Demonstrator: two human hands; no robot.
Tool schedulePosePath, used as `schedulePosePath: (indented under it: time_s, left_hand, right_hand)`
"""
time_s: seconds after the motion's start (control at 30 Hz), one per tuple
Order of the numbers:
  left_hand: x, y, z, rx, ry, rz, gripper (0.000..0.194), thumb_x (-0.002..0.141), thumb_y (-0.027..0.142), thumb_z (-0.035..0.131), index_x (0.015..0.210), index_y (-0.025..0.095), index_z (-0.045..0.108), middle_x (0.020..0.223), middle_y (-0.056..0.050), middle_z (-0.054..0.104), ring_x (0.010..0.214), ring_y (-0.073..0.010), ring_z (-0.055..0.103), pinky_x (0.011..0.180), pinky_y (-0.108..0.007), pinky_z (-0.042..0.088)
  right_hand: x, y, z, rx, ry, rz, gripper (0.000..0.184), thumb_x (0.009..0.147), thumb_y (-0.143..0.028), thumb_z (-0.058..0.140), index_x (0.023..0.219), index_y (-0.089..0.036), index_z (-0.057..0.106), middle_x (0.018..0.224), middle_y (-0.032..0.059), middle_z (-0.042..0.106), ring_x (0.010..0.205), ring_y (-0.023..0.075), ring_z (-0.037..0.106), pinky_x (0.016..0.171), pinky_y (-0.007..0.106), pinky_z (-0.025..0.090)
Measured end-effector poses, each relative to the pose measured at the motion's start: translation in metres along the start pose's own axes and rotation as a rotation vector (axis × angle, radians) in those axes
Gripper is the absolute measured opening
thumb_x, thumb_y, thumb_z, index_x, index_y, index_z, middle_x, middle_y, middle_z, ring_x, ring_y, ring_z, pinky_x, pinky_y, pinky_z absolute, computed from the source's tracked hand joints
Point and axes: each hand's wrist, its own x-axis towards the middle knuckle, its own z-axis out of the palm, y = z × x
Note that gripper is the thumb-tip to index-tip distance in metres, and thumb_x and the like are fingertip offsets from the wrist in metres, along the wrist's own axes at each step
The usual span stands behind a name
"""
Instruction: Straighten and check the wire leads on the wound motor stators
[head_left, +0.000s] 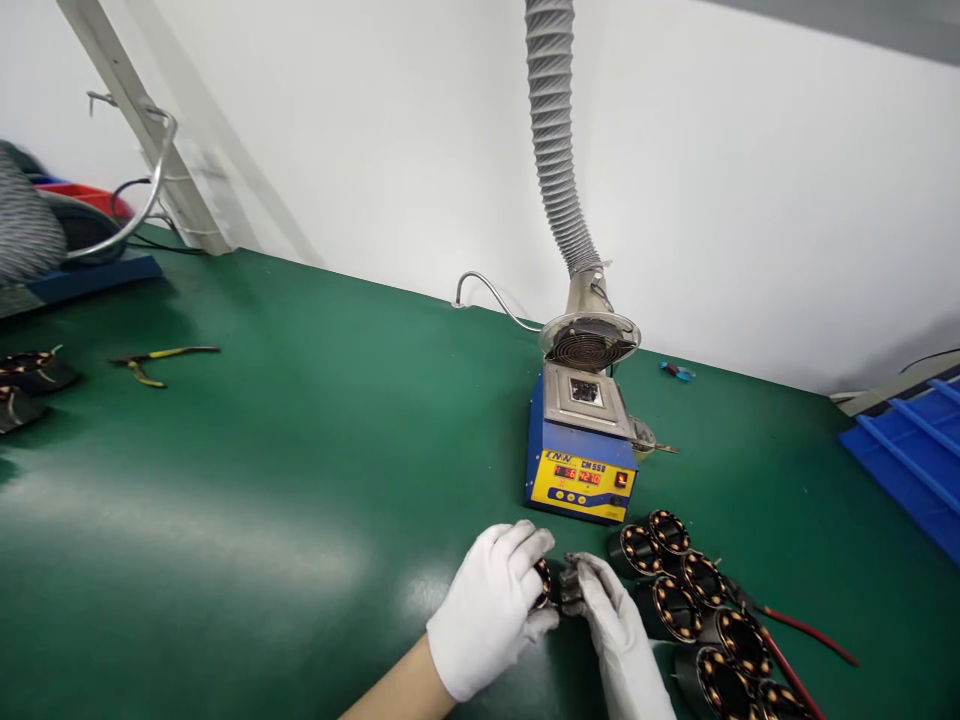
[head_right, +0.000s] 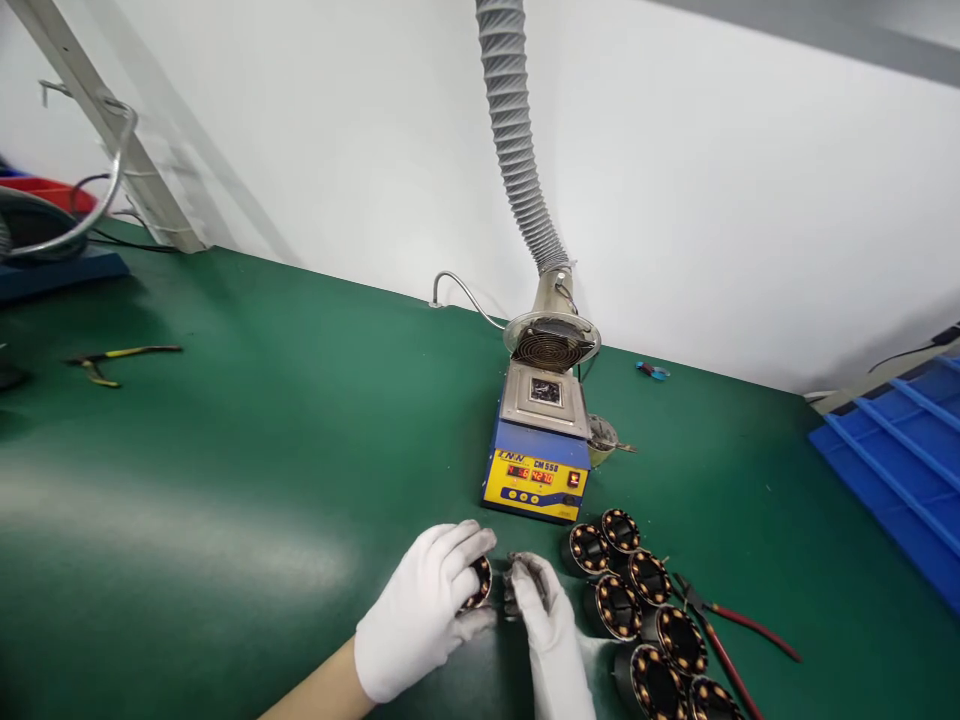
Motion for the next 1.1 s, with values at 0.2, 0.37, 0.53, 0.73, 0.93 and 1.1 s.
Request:
schedulePosePath:
  time_s: [0.2,0.37,0.53,0.73,0.93,1.1]
  left_hand:
    - [-0.005,-0.007,0.005,-0.105,-0.28,-0.157,0.044,0.062,0.037,0.077,0.096,0.014,0.06,0.124,-0.017,0.052,0.099,-0.0323,0.055,0.084,-0.046,0.043]
    - [0.002,-0.004,-0.001,-0.443,-0.236,-0.304,0.02,0.056,0.027,0.08,0.065,0.019,0.064,0.074,0.0,0.059,0.068,-0.0171,0.052,0.062,-0.027,0.038]
    - [0.005,0.004,-0.004,-1.372,-0.38,-0.647,0.024,0.054,0.034,0.069,0.049,0.015,0.055,0.052,0.002,0.049,0.055,-0.0137,0.047,0.052,-0.024,0.035]
    - [0.005,-0.011,-0.011,-1.755,-0.349,-0.798,0.039,0.059,0.031,0.046,0.088,0.013,0.064,0.083,-0.01,0.065,0.071,-0.0227,0.062,0.061,-0.033,0.047]
    - [0.001,-0.028,-0.017,-1.141,-0.197,-0.692,0.014,0.058,0.025,0.067,0.068,0.016,0.064,0.131,-0.012,0.047,0.121,-0.0309,0.041,0.096,-0.039,0.038]
    - [-0.003,-0.027,-0.014,-0.693,-0.145,-0.567,0.088,0.043,0.018,0.078,0.126,0.015,0.047,0.137,-0.015,0.039,0.124,-0.0295,0.037,0.104,-0.039,0.03]
  right_hand:
    - [0.0,0.016,0.01,0.001,-0.086,0.019,0.036,0.048,-0.038,0.08,0.075,-0.018,0.066,0.074,0.0075,0.069,0.067,0.023,0.063,0.064,0.035,0.053]
    - [0.002,0.008,0.009,-0.126,-0.094,-0.117,0.021,0.054,-0.034,0.075,0.056,-0.018,0.062,0.058,0.0031,0.062,0.058,0.0182,0.056,0.056,0.029,0.048]
    - [0.006,-0.028,0.007,0.085,-0.245,-0.28,0.019,0.06,-0.033,0.075,0.055,-0.02,0.062,0.057,-0.0003,0.056,0.056,0.0138,0.051,0.051,0.024,0.042]
    - [0.003,-0.039,0.013,0.629,-0.117,0.066,0.022,0.06,-0.037,0.078,0.076,-0.027,0.066,0.077,-0.0012,0.063,0.068,0.0136,0.057,0.063,0.027,0.048]
    - [-0.015,0.009,0.044,0.573,-0.609,0.479,0.048,0.058,-0.041,0.079,0.1,-0.021,0.064,0.095,0.007,0.067,0.079,0.021,0.062,0.073,0.036,0.048]
    - [-0.002,0.015,0.052,0.755,-0.566,0.561,0.029,0.069,-0.033,0.072,0.093,-0.019,0.065,0.1,0.0067,0.066,0.088,0.0207,0.061,0.078,0.035,0.046]
